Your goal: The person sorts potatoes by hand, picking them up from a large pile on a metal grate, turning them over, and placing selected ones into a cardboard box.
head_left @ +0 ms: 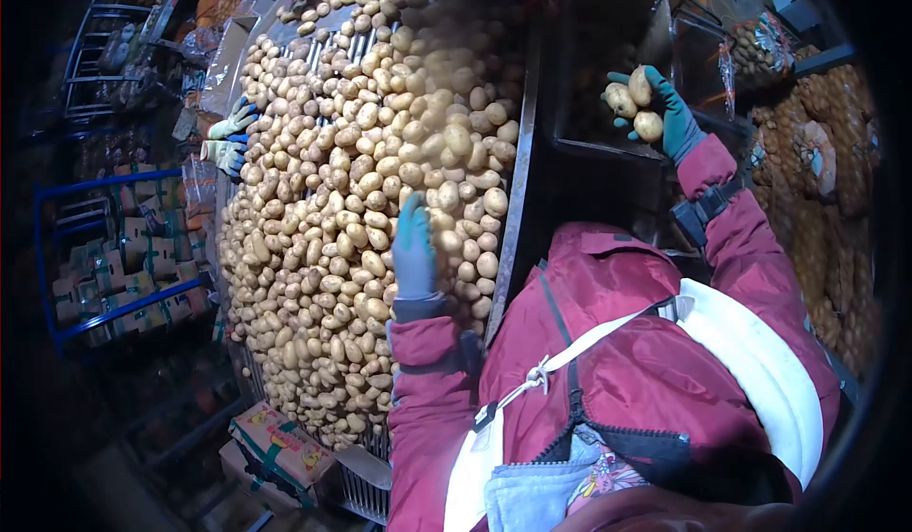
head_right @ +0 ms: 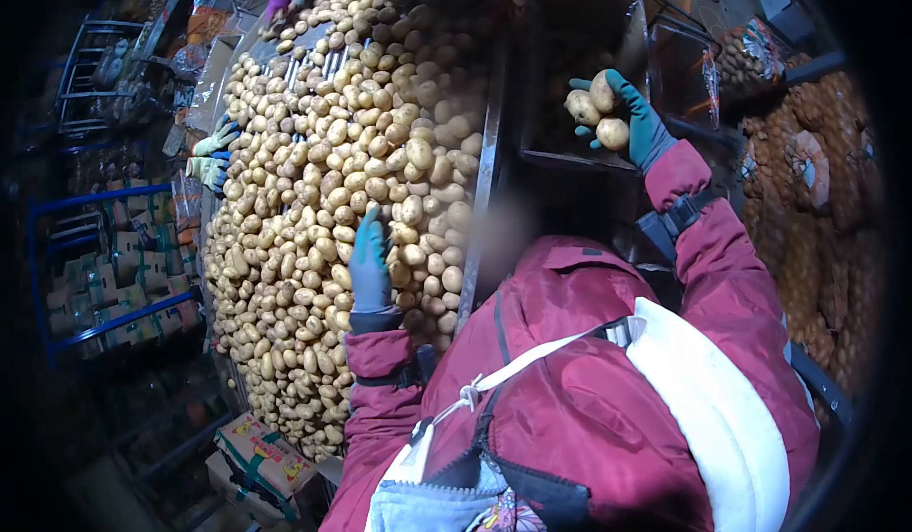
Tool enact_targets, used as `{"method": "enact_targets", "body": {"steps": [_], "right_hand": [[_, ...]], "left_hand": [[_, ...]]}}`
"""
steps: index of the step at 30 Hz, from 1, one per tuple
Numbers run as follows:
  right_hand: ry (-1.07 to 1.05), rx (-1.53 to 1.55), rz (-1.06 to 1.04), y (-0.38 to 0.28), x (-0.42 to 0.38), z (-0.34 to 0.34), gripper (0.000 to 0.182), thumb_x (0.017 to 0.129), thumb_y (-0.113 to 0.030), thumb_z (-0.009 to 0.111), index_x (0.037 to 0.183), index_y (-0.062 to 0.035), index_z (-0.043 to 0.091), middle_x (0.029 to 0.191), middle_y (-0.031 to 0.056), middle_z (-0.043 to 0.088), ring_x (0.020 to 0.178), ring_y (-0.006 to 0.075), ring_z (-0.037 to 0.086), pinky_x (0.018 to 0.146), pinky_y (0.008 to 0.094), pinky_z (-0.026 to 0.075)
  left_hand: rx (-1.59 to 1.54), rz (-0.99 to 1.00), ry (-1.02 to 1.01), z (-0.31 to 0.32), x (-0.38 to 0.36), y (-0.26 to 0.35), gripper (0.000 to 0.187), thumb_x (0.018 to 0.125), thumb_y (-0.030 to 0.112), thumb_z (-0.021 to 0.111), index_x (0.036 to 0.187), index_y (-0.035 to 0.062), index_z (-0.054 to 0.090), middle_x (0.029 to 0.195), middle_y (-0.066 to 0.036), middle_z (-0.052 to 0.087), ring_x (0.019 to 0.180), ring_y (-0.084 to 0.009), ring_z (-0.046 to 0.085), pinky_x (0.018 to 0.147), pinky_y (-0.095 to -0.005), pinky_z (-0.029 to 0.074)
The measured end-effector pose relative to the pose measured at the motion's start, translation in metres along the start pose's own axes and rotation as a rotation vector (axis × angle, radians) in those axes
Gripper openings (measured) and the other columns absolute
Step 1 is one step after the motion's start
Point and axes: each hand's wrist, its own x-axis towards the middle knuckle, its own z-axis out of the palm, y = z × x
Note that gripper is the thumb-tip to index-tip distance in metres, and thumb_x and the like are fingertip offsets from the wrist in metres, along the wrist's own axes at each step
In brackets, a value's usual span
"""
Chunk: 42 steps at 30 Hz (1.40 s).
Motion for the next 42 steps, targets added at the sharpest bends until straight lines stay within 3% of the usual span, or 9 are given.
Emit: {"method": "enact_targets", "body": {"steps": [2, 16, 21, 23, 29, 35, 37, 40, 42], "right_hand": [[0.063, -0.022, 0.013, -0.005, 0.004, -0.018, 0.076, 0.094, -0.064, 0.063, 0.148, -0.0125, 0.051, 0.116, 0.0153, 0.070, 0.084, 0.0317, 0.075, 0.059, 0.0409, 0.066], [0.276, -0.073, 0.101, -0.004, 0.063, -0.046, 0.070, 0.091, -0.064, 0.065, 0.143, -0.0180, 0.058, 0.107, 0.0133, 0.072, 0.077, 0.0334, 0.073, 0.058, 0.0433, 0.063], [-0.088, 0.104, 0.202, 0.019, 0.052, 0.073, 0.087, 0.094, -0.063, 0.062, 0.151, -0.0005, 0.043, 0.113, 0.0182, 0.069, 0.073, 0.0286, 0.073, 0.054, 0.0355, 0.063], [-0.329, -0.035, 0.291, 0.038, 0.060, 0.086, 0.082, 0.096, -0.062, 0.060, 0.149, -0.0004, 0.046, 0.111, 0.0147, 0.072, 0.067, 0.0216, 0.073, 0.051, 0.0291, 0.061], [-0.154, -0.056, 0.416, 0.062, 0.044, 0.125, 0.051, 0.097, -0.051, 0.066, 0.119, -0.0051, 0.067, 0.093, 0.0108, 0.074, 0.058, 0.0166, 0.069, 0.046, 0.0257, 0.053], [0.025, -1.135, -0.535, -0.020, 0.080, 0.008, 0.053, 0.097, -0.033, 0.072, 0.140, -0.0068, 0.058, 0.104, 0.0057, 0.072, 0.092, 0.0129, 0.068, 0.082, 0.0286, 0.057], [0.265, -1.108, -0.308, -0.063, 0.049, 0.022, 0.058, 0.094, -0.029, 0.076, 0.144, -0.0107, 0.055, 0.107, 0.0050, 0.070, 0.095, 0.0108, 0.066, 0.088, 0.0279, 0.055], [-0.079, -1.060, -0.256, -0.024, 0.037, 0.064, 0.058, 0.091, -0.027, 0.080, 0.141, -0.0102, 0.056, 0.106, 0.0025, 0.068, 0.092, 0.0131, 0.065, 0.084, 0.0308, 0.056], [-0.216, -1.035, -0.091, 0.037, 0.009, 0.107, 0.064, 0.088, -0.016, 0.079, 0.146, -0.0071, 0.052, 0.134, 0.0070, 0.060, 0.120, 0.0158, 0.058, 0.102, 0.0349, 0.050]], "left_hand": [[0.036, 0.060, 0.036, -0.022, 0.002, -0.019, 0.051, 0.110, 0.032, 0.052, 0.148, -0.0012, 0.051, 0.144, -0.011, 0.058, 0.131, -0.0197, 0.055, 0.109, -0.0319, 0.045], [0.047, -0.073, 0.384, -0.085, 0.005, -0.034, 0.041, 0.106, 0.027, 0.058, 0.140, 0.0037, 0.061, 0.109, 0.000, 0.067, 0.082, -0.0039, 0.055, 0.069, -0.0197, 0.046], [-0.083, -0.018, -0.139, -0.010, 0.031, 0.001, 0.054, 0.106, 0.032, 0.059, 0.151, 0.0039, 0.047, 0.135, -0.013, 0.062, 0.109, -0.0189, 0.066, 0.090, -0.0293, 0.055], [-0.261, -0.084, -0.180, 0.066, 0.035, 0.033, 0.054, 0.102, 0.018, 0.065, 0.151, 0.0045, 0.047, 0.115, -0.002, 0.063, 0.087, -0.0066, 0.058, 0.074, -0.0197, 0.049], [-0.659, -0.164, -0.496, 0.123, 0.052, 0.029, 0.072, 0.093, 0.010, 0.072, 0.157, 0.0070, 0.038, 0.134, -0.009, 0.056, 0.113, -0.0187, 0.063, 0.086, -0.0359, 0.061], [-0.651, -0.322, -0.452, 0.093, 0.039, 0.020, 0.064, 0.096, 0.012, 0.066, 0.155, 0.0123, 0.042, 0.134, -0.010, 0.056, 0.105, -0.0197, 0.065, 0.090, -0.0367, 0.060], [-0.669, -0.291, -0.460, 0.090, 0.038, 0.017, 0.062, 0.098, 0.014, 0.064, 0.155, 0.0124, 0.041, 0.134, -0.010, 0.056, 0.108, -0.0214, 0.064, 0.093, -0.0392, 0.059], [-0.683, -0.386, -0.425, 0.105, 0.039, 0.003, 0.060, 0.100, 0.019, 0.065, 0.155, 0.0105, 0.041, 0.135, -0.009, 0.055, 0.114, -0.0230, 0.061, 0.098, -0.0443, 0.057], [-0.633, -0.365, -0.467, 0.125, 0.031, 0.014, 0.052, 0.102, 0.023, 0.064, 0.149, 0.0082, 0.047, 0.131, -0.008, 0.058, 0.112, -0.0224, 0.062, 0.094, -0.0407, 0.056]]}}
